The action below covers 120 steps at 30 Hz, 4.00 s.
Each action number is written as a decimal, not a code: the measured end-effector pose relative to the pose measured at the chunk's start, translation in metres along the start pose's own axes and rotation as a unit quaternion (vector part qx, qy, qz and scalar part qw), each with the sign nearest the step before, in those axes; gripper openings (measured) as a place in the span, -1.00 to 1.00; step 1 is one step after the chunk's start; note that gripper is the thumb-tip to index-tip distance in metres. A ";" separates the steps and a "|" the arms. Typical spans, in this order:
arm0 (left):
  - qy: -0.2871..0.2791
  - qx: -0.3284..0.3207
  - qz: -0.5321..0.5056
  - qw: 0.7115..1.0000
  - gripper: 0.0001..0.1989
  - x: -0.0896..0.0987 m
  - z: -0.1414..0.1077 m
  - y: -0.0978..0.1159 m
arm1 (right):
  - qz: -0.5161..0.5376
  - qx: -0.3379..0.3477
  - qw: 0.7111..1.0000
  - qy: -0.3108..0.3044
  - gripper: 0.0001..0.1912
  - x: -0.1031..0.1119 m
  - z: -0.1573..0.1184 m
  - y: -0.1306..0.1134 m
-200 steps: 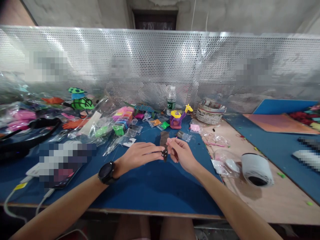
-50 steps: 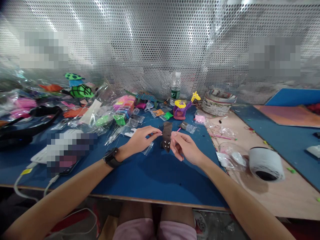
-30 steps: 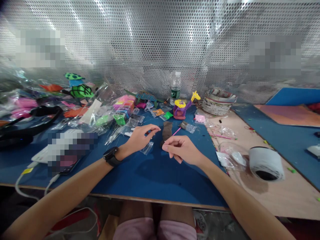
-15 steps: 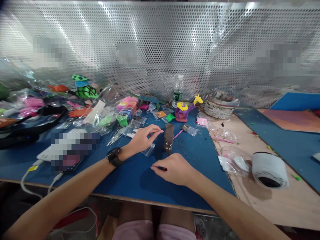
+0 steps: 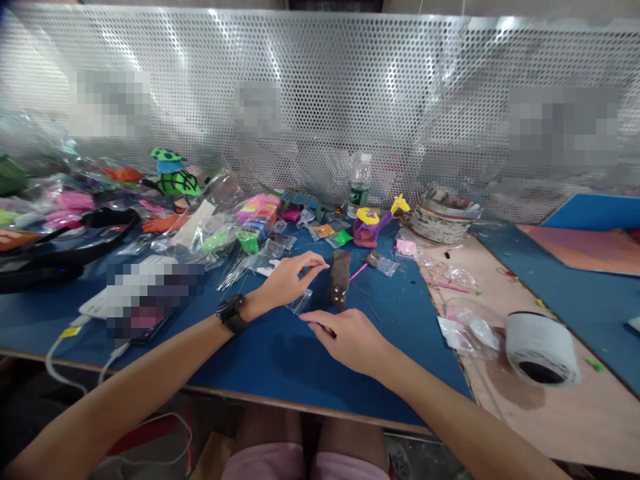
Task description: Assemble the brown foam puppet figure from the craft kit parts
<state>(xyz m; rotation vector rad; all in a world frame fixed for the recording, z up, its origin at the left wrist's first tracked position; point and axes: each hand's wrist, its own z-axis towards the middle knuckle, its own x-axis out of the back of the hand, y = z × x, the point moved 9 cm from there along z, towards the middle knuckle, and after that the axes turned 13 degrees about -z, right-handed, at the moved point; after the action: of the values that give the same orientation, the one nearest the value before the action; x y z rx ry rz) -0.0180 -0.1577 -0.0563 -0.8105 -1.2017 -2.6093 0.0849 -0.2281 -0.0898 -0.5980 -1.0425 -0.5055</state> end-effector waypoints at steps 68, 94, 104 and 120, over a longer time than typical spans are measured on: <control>-0.003 -0.019 -0.024 1.000 -0.80 -0.004 -0.001 0.008 | 0.544 -0.304 0.781 0.033 -0.57 0.009 0.005 0.062; -0.014 -0.006 -0.010 1.000 -0.82 -0.005 0.000 0.001 | 0.405 -0.290 0.866 -0.045 -0.48 0.006 -0.011 0.080; -0.006 -0.020 0.003 1.000 -0.85 -0.003 0.000 0.001 | 0.066 -0.065 0.995 0.025 -0.59 0.036 -0.009 0.056; -0.030 -0.032 0.012 0.999 -0.81 -0.007 -0.001 0.002 | 0.048 -0.101 0.993 0.035 -0.72 0.029 -0.006 0.073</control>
<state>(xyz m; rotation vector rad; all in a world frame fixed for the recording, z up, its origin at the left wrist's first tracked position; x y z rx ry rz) -0.0123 -0.1604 -0.0595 -0.9149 -1.1220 -2.6339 0.1476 -0.1813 -0.0817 -0.8011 -0.8962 -0.5471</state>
